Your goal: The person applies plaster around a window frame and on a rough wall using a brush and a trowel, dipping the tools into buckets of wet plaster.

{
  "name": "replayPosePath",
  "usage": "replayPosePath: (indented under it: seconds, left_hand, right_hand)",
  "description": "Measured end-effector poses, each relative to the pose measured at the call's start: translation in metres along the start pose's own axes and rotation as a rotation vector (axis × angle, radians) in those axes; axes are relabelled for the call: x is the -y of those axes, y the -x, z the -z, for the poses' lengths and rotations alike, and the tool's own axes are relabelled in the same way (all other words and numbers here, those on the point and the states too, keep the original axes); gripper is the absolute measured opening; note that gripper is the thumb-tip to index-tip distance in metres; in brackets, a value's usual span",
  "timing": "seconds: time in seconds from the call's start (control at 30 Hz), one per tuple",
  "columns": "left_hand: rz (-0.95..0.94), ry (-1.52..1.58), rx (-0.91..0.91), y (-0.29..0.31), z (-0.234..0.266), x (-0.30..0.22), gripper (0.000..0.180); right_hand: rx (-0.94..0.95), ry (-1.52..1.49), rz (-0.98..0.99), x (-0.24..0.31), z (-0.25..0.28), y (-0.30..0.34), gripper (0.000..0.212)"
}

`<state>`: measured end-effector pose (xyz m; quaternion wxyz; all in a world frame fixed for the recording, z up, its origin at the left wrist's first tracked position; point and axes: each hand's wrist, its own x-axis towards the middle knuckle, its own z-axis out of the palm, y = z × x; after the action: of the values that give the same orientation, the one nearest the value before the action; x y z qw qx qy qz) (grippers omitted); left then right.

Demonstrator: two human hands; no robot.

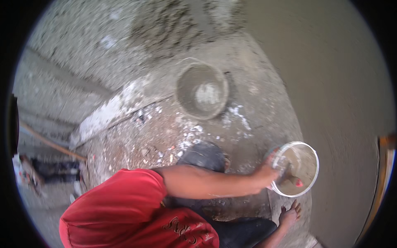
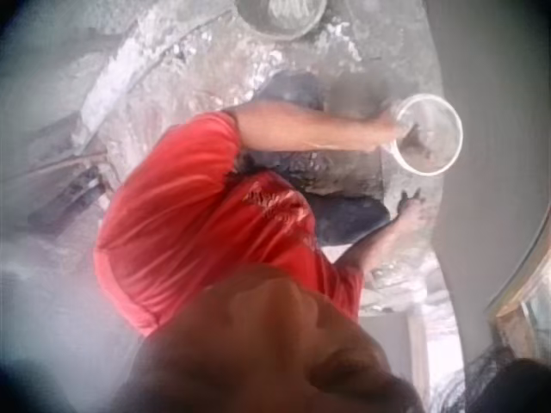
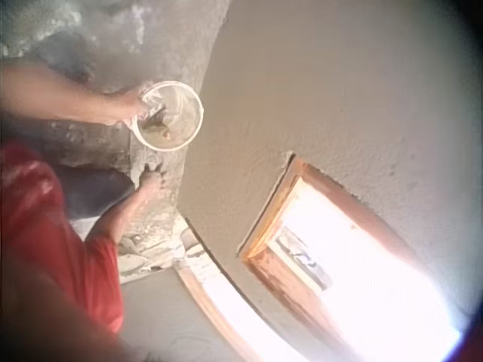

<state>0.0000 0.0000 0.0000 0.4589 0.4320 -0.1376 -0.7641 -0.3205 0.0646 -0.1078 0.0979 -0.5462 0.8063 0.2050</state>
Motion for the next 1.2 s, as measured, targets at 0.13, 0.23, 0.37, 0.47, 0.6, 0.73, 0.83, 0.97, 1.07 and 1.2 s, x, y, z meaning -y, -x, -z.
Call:
replayPosePath:
  seconds: [0.13,0.23,0.37,0.47,0.6,0.73,0.83,0.97,1.07,1.2]
  left_hand:
    - [-0.265,-0.323,-0.269,-0.005,0.006,0.042,0.088]
    - [-0.141,-0.302,-0.237,0.018,0.005,0.013,0.092]
    - [-0.434,-0.282,-0.323,-0.019,-0.002,0.017,0.08]
    - [-0.223,-0.224,-0.142,-0.001,0.024,-0.014,0.065]
    - [-0.122,-0.2,-0.011,-0.065,0.046,-0.036,0.057]
    - [-0.033,-0.334,0.069,-0.09,-0.006,0.008,0.059]
    - [0.163,-0.435,0.218,-0.127,-0.013,0.038,0.06]
    - [0.248,-0.64,0.234,-0.178,-0.03,0.068,0.057]
    - [0.329,-0.707,0.255,-0.222,-0.045,0.088,0.056]
    - [0.383,-0.745,0.388,-0.274,-0.08,0.133,0.053]
  right_hand:
    - [-0.079,-0.445,0.358,0.045,-0.023,0.013,0.054]
    - [0.015,-0.125,0.301,0.083,-0.014,0.037,0.052]
    - [-0.127,-0.466,0.378,0.051,-0.019,0.009,0.048]
    - [-0.298,-0.433,0.278,0.02,0.002,0.005,0.045]
    - [-0.457,-0.456,0.095,-0.04,0.029,0.003,0.043]
    - [-0.369,-0.42,-0.369,-0.218,-0.001,0.11,0.039]
    - [-0.398,-0.369,-0.764,-0.318,-0.065,0.247,0.037]
    - [-0.351,-0.512,-1.109,-0.318,-0.119,0.371,0.037]
    - [-0.183,-0.525,-1.291,-0.299,-0.138,0.42,0.036]
    - [-0.147,-0.585,-1.481,-0.248,-0.166,0.46,0.036]
